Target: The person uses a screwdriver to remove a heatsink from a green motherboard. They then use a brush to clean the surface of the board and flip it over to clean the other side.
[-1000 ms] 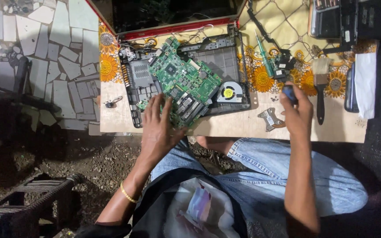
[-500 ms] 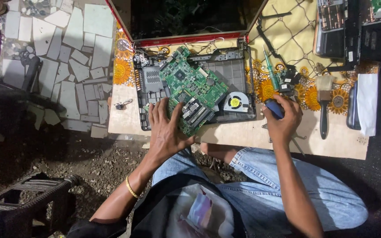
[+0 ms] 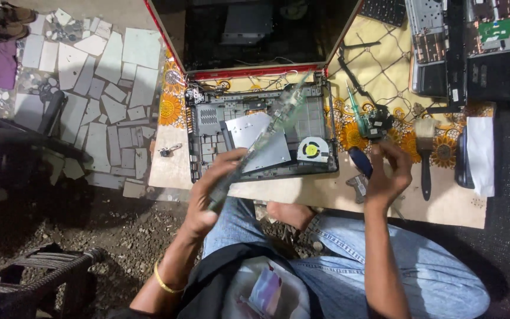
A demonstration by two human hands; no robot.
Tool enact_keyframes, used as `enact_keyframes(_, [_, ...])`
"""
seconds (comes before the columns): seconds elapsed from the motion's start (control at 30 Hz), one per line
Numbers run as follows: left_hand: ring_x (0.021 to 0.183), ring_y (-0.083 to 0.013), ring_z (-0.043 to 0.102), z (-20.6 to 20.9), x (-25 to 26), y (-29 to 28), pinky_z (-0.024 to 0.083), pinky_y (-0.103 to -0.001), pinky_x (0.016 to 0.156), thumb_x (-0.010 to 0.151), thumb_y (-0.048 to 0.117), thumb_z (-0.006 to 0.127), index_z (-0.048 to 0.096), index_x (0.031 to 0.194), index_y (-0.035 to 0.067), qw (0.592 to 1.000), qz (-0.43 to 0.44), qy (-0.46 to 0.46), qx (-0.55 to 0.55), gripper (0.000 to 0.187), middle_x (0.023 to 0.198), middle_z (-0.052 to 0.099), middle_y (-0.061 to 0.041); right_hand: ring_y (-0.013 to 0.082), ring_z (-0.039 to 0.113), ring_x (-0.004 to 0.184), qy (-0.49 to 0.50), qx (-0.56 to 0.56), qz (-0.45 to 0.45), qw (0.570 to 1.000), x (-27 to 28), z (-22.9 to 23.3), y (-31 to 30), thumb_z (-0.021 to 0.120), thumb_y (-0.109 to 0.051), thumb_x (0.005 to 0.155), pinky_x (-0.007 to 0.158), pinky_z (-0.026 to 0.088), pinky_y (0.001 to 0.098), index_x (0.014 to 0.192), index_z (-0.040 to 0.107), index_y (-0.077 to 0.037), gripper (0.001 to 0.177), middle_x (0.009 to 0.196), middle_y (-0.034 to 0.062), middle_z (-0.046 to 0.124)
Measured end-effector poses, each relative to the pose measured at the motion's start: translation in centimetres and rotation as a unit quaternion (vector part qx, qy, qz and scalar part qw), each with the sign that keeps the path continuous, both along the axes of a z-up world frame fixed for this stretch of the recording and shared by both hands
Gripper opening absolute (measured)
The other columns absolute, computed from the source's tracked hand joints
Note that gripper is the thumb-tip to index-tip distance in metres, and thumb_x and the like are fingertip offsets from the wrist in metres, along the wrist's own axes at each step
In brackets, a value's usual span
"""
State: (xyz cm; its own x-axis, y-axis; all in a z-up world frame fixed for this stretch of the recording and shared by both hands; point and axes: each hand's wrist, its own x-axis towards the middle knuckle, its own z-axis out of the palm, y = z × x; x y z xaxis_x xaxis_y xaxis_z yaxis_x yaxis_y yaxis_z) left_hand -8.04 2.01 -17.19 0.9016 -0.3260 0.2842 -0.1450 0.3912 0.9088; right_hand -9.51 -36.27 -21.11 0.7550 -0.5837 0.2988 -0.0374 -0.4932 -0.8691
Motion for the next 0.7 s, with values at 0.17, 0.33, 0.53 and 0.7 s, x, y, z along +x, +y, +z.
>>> enact_keyframes(0.17, [0.152, -0.0418, 0.051, 3.2, -1.6, -4.4, 0.030, -0.067, 0.132, 0.078, 0.083, 0.070, 0.062, 0.156, 0.026, 0.935, -0.057, 0.223, -0.269, 0.097, 0.165, 0.055, -0.019, 0.0248, 0.067, 0.121, -0.020, 0.136, 0.033, 0.990, 1.3, 5.0, 4.3, 0.079, -0.023, 0.113, 0.117, 0.052, 0.0499, 0.122, 0.076, -0.012, 0.014, 0.119, 0.0067, 0.069])
enact_keyframes(0.33, [0.136, -0.0387, 0.065, 2.8, -1.7, -5.0, 0.056, -0.061, 0.115, 0.066, 0.087, 0.073, 0.059, 0.151, 0.018, 0.820, -0.020, 0.455, -0.348, 0.110, 0.145, 0.066, -0.017, 0.0252, 0.069, 0.116, 0.028, 0.288, 0.152, 0.945, 1.2, 1.6, 6.4, 0.068, -0.056, 0.106, 0.105, 0.057, 0.0416, 0.133, 0.072, -0.010, 0.053, 0.123, 0.0139, 0.071])
enact_keyframes(0.53, [0.135, -0.0433, 0.063, -2.4, -3.6, -6.1, 0.054, -0.068, 0.115, 0.070, 0.091, 0.064, 0.058, 0.153, 0.025, 0.774, -0.010, 0.498, -0.391, 0.107, 0.146, 0.065, -0.008, 0.0315, 0.069, 0.052, 0.099, 0.550, 0.150, 0.815, -0.2, -1.9, 11.8, 0.082, -0.041, 0.092, 0.041, 0.056, 0.0432, 0.082, 0.078, -0.005, 0.037, 0.066, 0.0224, 0.068])
enact_keyframes(0.7, [0.095, -0.0333, 0.079, -8.0, -6.0, -6.1, 0.058, -0.062, 0.114, 0.082, 0.096, 0.055, 0.058, 0.153, 0.013, 0.795, -0.040, 0.473, -0.379, 0.109, 0.119, 0.075, -0.013, 0.0205, 0.063, 0.038, 0.141, 0.471, 0.104, 0.864, -0.1, 0.9, 13.3, 0.091, -0.026, 0.095, 0.039, 0.051, 0.0292, 0.063, 0.069, -0.007, 0.044, 0.048, 0.0175, 0.060])
